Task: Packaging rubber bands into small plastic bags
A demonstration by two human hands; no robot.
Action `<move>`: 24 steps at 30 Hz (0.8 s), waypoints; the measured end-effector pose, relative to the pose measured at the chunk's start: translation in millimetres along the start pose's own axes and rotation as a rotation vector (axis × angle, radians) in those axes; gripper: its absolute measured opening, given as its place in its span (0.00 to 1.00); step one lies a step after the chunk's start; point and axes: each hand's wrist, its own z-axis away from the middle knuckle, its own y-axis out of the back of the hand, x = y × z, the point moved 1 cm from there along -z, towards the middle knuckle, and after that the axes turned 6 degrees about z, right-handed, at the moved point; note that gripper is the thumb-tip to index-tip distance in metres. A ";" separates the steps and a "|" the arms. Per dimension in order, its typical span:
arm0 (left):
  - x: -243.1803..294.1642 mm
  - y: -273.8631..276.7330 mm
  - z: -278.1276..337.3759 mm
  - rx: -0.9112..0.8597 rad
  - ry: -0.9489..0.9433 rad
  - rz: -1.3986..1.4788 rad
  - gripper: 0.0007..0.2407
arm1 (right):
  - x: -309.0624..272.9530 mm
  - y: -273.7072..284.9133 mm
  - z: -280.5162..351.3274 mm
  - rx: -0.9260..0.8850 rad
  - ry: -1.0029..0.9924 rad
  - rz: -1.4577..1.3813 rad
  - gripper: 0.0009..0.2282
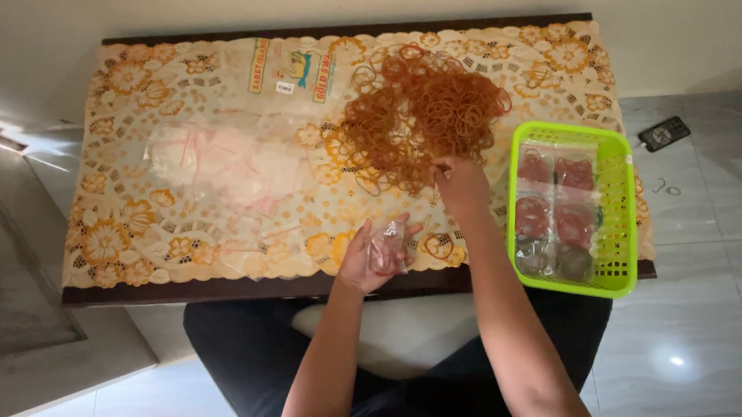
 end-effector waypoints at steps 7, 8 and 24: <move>0.4 -0.7 1.3 -0.001 0.020 0.054 0.36 | 2.4 -8.9 -4.0 -0.031 -0.095 0.036 0.12; 0.6 1.2 0.6 -0.013 0.028 0.070 0.35 | -7.5 -1.1 3.0 -0.038 -0.120 0.059 0.12; -0.5 6.2 1.6 -0.003 0.008 0.050 0.35 | -3.3 16.4 50.6 0.120 -0.034 -0.158 0.11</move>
